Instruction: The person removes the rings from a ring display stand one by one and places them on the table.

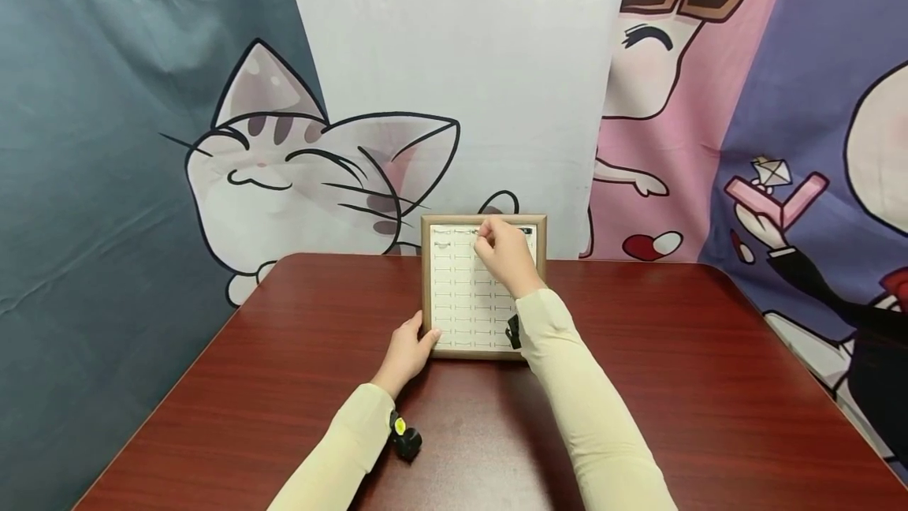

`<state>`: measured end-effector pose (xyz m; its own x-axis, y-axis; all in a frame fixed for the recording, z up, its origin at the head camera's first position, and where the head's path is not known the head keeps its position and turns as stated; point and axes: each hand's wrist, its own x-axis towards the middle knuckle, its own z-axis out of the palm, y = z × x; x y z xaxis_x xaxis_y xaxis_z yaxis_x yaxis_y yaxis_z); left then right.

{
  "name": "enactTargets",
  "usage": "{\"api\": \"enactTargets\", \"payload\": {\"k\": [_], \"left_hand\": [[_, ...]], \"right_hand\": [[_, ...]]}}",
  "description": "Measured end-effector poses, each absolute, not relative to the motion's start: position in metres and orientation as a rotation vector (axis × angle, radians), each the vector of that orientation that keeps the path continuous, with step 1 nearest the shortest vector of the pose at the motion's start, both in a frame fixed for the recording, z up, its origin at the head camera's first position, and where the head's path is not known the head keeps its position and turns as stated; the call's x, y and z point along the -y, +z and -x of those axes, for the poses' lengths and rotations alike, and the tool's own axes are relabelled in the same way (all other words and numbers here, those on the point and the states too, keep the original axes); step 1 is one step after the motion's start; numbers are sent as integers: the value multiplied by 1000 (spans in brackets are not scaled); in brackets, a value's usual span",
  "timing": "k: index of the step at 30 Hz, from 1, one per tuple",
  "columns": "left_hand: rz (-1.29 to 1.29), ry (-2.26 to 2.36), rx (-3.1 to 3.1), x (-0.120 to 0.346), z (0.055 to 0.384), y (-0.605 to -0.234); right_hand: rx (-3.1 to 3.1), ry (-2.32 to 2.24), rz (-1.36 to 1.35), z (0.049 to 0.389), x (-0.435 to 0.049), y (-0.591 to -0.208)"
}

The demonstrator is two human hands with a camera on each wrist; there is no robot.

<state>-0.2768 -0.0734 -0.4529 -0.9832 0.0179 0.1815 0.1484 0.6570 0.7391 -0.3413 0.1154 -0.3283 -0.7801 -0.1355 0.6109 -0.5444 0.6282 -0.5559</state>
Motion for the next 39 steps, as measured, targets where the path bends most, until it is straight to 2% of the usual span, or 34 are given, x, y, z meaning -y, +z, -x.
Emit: {"api": "enactTargets", "payload": {"k": [39], "left_hand": [[97, -1262, 2717, 72, 276, -453]], "right_hand": [[2291, 893, -128, 287, -236, -387]]}}
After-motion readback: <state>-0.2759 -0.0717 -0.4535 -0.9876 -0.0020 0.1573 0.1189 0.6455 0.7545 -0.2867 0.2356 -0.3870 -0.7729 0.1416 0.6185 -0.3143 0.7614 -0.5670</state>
